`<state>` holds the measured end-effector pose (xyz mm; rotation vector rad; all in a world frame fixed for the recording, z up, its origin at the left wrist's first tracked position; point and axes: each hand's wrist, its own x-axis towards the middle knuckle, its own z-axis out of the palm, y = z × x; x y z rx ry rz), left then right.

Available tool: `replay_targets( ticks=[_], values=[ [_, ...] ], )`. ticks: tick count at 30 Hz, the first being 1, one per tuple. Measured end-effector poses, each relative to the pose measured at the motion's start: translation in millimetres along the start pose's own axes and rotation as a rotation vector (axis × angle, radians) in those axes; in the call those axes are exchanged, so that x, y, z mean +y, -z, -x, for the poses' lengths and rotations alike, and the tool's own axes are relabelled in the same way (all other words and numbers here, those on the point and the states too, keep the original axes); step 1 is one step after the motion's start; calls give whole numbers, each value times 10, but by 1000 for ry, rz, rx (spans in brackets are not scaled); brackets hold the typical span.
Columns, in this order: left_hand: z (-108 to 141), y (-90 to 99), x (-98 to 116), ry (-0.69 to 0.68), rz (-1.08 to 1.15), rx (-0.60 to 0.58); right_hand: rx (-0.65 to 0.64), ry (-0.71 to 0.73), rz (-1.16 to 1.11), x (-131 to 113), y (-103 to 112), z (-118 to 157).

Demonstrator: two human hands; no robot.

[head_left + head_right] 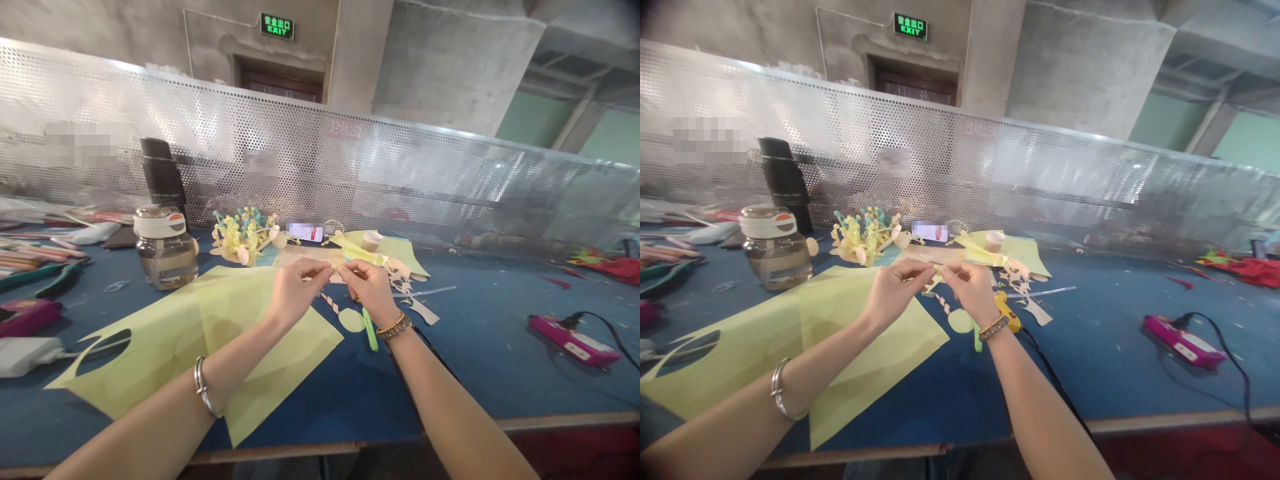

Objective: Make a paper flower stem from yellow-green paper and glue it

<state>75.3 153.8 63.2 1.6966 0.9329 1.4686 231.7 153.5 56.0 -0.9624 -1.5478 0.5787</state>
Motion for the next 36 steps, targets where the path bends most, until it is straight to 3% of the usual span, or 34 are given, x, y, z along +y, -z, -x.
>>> replay_targets(
  ticks=[4,9,13,22,36],
  values=[
    [-14,-12,23,206,226,-22,9,-36,-51,10,4,-8],
    [-26,-5,5,285,362,-10,-5,-65,-53,-2,10,-7],
    [-27,-6,-3,296,366,-36,-68,-78,-43,-1,4,3],
    [-27,4,29,293,401,-48,-44,-80,-46,30,15,-1],
    [-30,14,-6,218,207,-96,-63,-18,77,-17,4,10]
  ],
)
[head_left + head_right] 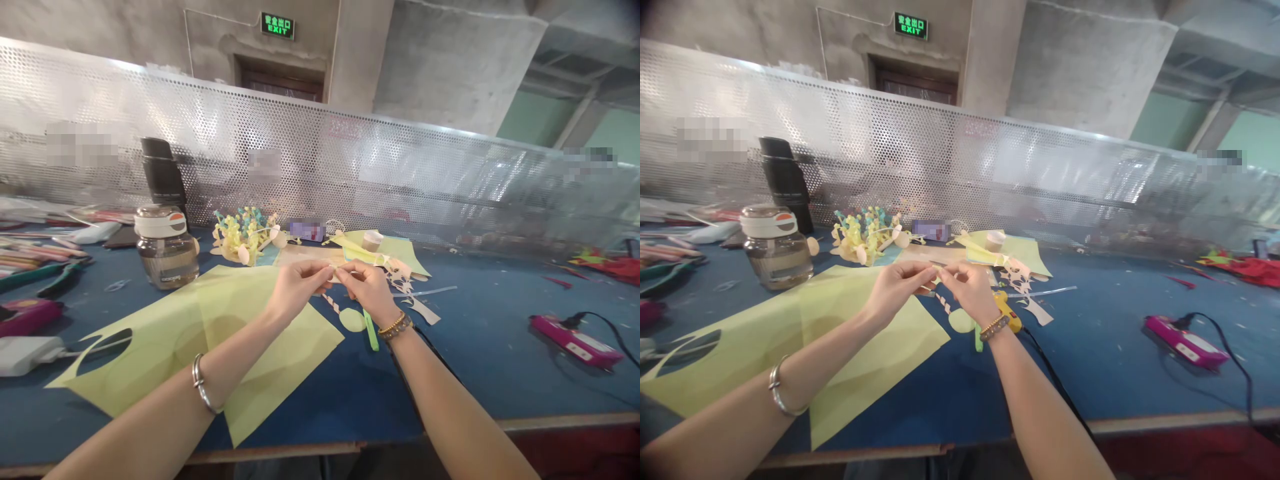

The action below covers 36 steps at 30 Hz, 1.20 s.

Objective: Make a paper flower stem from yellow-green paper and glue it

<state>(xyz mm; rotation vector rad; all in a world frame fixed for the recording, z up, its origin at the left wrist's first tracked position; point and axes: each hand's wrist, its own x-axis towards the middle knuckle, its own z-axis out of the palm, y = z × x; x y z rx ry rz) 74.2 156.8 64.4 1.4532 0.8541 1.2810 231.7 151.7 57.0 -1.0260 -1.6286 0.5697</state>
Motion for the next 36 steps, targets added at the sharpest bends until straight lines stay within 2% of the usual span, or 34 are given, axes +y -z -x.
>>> replay_targets(
  ticks=[4,9,16,21,36],
  values=[
    [3,-1,4,-16,-30,-4,-3,5,-3,-23,2,6],
    [1,-4,2,30,90,7,-3,-52,-120,16,7,-12],
    [-2,0,1,58,193,31,-49,-96,-162,75,-4,-21],
    [11,-20,6,61,173,43,-69,-85,-175,57,-7,-12],
    [15,-39,-51,26,129,68,-18,-63,-184,49,-35,-4]
  ],
)
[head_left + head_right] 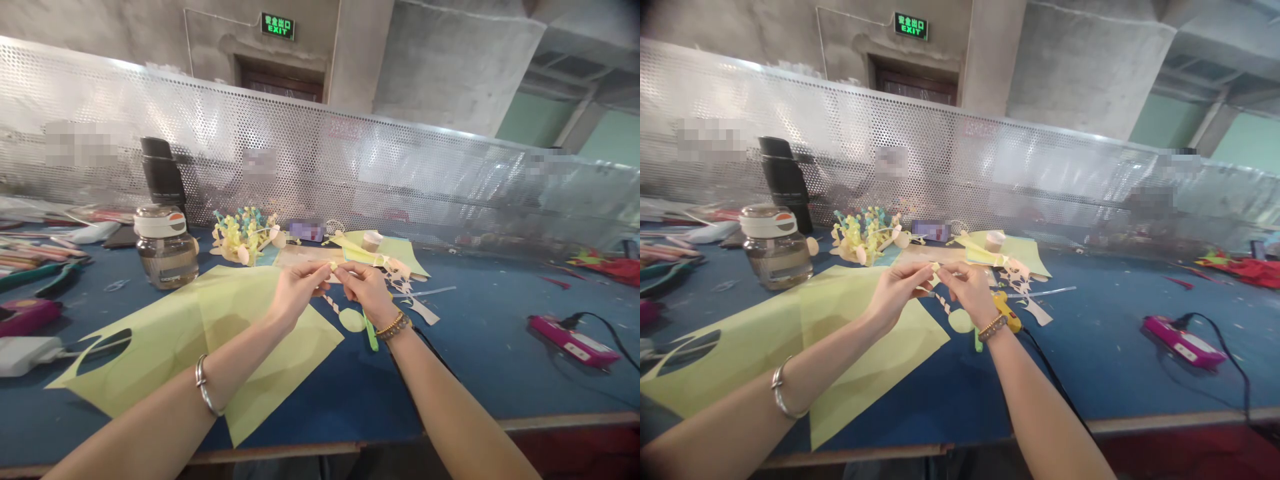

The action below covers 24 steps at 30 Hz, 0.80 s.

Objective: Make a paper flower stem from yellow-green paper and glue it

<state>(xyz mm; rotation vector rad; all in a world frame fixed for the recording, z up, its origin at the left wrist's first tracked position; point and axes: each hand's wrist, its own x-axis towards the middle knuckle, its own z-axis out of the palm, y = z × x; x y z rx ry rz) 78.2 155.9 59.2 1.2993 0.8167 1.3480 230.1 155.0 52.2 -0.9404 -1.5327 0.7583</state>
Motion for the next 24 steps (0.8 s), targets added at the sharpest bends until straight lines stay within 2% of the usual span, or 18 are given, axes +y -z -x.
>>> replay_targets(
  ticks=[9,14,18,24],
  values=[
    [9,2,35,-110,-175,-11,55,-24,-3,7,-13,-3],
    [27,10,69,-182,-179,9,60,-13,61,-28,-15,-3],
    [23,5,85,-176,-168,47,36,1,84,-28,-11,1],
    [9,6,59,-132,-129,9,20,3,74,-17,-7,4]
  ],
)
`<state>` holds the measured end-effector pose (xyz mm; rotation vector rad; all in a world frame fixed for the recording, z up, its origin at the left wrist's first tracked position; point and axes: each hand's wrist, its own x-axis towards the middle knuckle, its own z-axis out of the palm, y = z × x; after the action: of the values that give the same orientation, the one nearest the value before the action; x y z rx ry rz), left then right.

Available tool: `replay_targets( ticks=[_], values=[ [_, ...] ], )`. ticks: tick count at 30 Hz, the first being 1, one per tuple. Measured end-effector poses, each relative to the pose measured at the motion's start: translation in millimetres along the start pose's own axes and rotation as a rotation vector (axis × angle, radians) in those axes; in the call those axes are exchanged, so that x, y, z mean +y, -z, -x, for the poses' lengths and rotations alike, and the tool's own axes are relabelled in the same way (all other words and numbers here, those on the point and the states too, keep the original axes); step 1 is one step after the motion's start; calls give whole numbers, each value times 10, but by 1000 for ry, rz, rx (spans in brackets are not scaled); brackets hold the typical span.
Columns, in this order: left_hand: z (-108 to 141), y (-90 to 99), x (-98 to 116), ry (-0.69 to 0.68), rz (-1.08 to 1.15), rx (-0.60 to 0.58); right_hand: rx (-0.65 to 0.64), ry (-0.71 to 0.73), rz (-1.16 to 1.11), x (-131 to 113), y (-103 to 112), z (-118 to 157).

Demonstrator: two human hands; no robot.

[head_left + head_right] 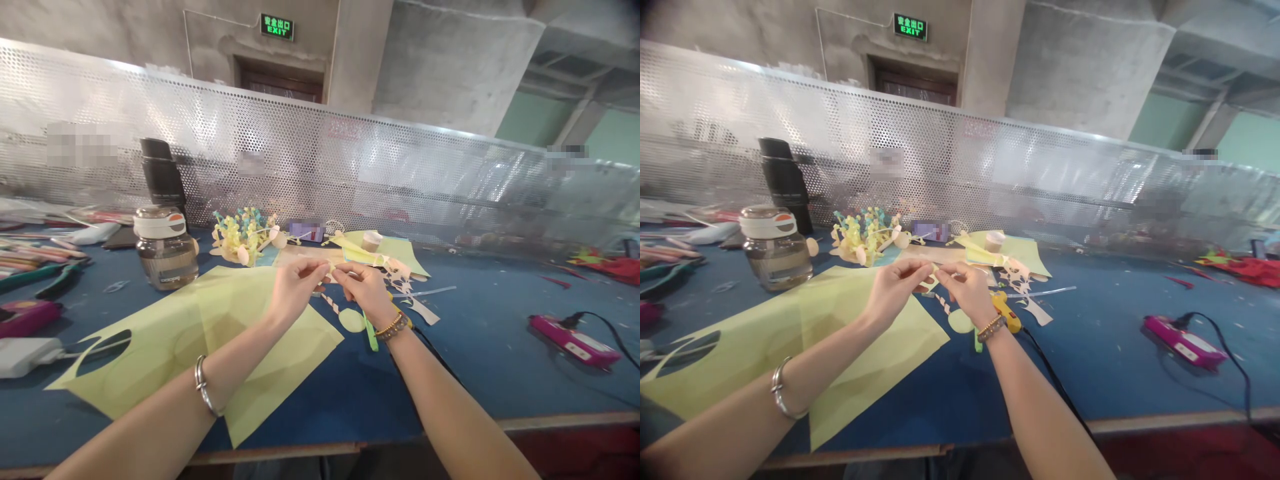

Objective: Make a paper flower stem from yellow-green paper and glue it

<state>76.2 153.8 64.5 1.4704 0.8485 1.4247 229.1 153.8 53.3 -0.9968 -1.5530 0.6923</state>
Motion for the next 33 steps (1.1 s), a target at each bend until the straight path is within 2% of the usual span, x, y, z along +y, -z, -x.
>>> replay_targets(
  ticks=[9,14,17,20,24,28,33],
  values=[
    [2,-6,4,96,118,-72,6,13,19,-11,23,-4],
    [-29,7,-3,247,297,-58,-1,63,31,-27,28,-3],
    [-64,50,-16,359,333,-144,-9,135,55,-42,26,-2],
    [-83,87,-23,404,349,-213,-7,191,62,-51,27,0],
    [-82,86,-30,354,376,-200,-22,167,46,-41,34,3],
    [-83,60,-44,253,346,-121,-16,115,55,-17,36,-3],
    [-67,37,-22,182,299,-65,-27,138,18,10,30,-22]
  ],
)
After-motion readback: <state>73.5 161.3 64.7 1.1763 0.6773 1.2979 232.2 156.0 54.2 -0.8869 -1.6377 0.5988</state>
